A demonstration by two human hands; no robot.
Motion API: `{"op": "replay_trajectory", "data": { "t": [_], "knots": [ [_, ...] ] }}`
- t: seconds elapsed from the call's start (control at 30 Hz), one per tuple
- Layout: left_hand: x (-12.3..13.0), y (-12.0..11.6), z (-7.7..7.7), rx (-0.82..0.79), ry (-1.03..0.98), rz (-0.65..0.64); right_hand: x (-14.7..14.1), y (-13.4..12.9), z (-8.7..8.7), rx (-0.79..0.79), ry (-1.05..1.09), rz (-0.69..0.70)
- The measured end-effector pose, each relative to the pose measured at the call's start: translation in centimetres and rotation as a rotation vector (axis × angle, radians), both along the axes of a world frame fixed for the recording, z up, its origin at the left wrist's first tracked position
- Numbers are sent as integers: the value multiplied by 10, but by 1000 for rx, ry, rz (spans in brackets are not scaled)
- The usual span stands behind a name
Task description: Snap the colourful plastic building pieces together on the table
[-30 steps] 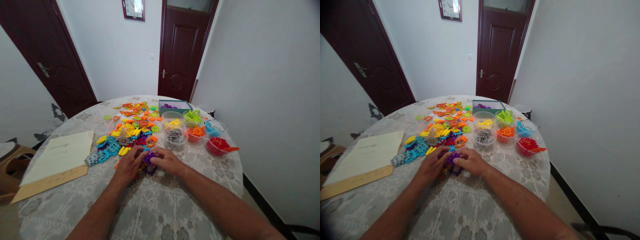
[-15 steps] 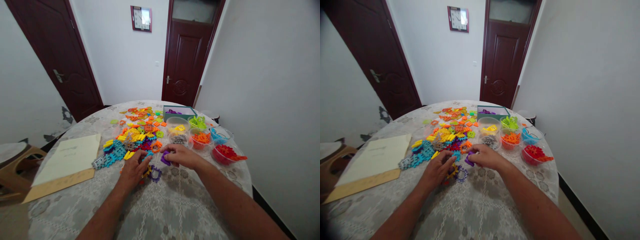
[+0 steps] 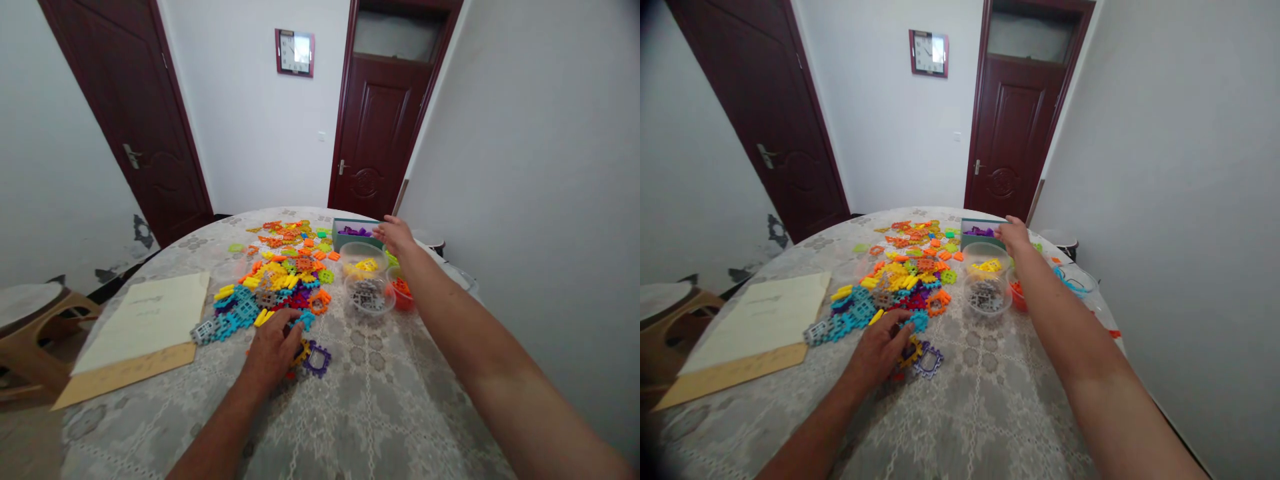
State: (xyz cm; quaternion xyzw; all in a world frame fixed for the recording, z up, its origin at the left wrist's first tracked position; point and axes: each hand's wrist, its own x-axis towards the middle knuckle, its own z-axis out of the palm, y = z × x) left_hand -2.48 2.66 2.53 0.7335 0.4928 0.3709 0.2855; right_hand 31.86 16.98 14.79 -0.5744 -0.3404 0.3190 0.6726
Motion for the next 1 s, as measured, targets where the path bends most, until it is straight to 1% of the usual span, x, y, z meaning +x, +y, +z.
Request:
{"op": "replay_trajectory", "data": {
  "t": [0.07,0.13,0.2,0.27,0.3,0.37,0.43,0.5,0.53,0.6,0.63,0.7,0.77,0.83,0.9,1.0],
  "knots": [
    [0,0,0,-41,-45,3,-6,-16,-7,19,-2,20],
    [0,0,1,-91,-102,-9,-20,-40,-16,38,-48,126],
    [1,-2,2,-145,-148,-29,-43,-69,-27,40,-192,326],
    [2,-4,5,-199,-178,-66,-71,-100,-39,-1,-414,563],
    [3,-4,6,-220,-196,-95,-86,-115,-46,-4,-508,648],
    [3,-5,9,-243,-232,-154,-112,-139,-57,64,-682,746],
    [3,-5,11,-255,-267,-190,-131,-154,-64,157,-791,741],
    [3,-4,11,-277,-295,-193,-138,-161,-68,218,-828,695],
    [3,-3,11,-295,-309,-193,-139,-162,-70,224,-828,688],
    [3,-3,12,-326,-336,-194,-136,-163,-74,186,-784,728],
    [3,-4,12,-338,-345,-197,-134,-163,-77,140,-727,763],
    [4,-6,12,-351,-359,-210,-129,-163,-84,16,-566,813],
    [6,-7,12,-346,-356,-219,-124,-165,-91,-81,-423,812],
    [7,-8,13,-325,-351,-198,-116,-167,-95,-114,-368,785],
    [6,-7,15,-299,-344,-162,-105,-168,-94,-106,-356,729],
    [1,-5,18,-218,-261,-100,-86,-166,-86,-65,-353,585]
  ]
}}
